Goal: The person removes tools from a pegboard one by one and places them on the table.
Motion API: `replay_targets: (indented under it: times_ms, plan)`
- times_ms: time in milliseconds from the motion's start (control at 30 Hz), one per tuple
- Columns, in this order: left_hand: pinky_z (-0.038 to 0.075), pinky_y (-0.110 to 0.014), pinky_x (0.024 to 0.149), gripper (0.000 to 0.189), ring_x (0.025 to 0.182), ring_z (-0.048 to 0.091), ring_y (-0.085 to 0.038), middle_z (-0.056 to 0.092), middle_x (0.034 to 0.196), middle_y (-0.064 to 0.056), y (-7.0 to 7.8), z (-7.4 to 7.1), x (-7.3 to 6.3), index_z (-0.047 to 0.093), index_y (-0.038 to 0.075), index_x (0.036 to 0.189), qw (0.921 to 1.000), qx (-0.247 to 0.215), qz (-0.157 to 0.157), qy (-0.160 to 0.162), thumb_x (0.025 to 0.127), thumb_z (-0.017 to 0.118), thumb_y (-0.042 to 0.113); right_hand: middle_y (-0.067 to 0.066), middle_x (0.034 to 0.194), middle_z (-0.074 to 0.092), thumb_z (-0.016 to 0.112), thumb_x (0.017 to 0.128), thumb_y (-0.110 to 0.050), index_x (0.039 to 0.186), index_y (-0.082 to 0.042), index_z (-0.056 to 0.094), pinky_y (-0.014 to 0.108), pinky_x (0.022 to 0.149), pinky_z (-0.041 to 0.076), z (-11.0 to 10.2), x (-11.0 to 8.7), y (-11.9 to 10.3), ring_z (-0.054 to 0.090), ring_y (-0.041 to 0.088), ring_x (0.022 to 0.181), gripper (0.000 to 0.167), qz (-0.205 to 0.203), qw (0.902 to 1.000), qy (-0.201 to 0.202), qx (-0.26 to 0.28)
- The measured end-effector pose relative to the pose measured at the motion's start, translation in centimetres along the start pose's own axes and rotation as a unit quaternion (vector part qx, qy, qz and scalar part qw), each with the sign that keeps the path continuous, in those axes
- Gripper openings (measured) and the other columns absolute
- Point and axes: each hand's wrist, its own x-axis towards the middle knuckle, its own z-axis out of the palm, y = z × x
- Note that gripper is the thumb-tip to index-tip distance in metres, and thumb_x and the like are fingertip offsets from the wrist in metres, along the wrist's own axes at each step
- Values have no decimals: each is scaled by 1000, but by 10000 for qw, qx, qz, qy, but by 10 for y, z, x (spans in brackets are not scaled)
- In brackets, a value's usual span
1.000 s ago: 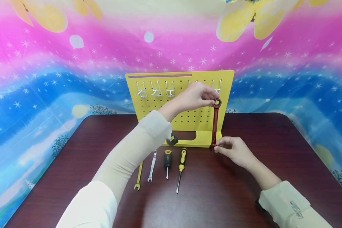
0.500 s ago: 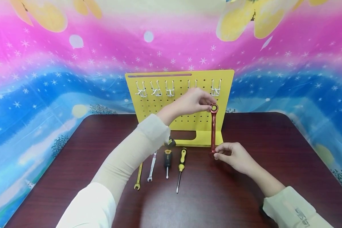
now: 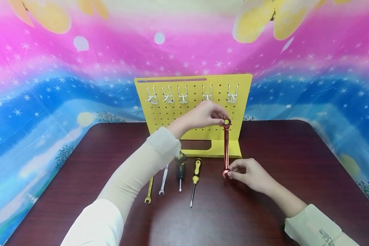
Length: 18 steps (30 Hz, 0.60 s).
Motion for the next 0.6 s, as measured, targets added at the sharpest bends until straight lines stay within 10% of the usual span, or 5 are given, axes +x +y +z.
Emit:
replay_targets:
  times_ms: [600]
  plan:
    - [54,-12,78,22,86,70,-6,76,101,-5,-22,18,-15,71,5,117,9994,-256,-100,-202,97,64,11,-2,80,71,73,90,-13,91,-9,71,20,61,47,11,-8,-7,60,0,73,5,108,9963,-797,289]
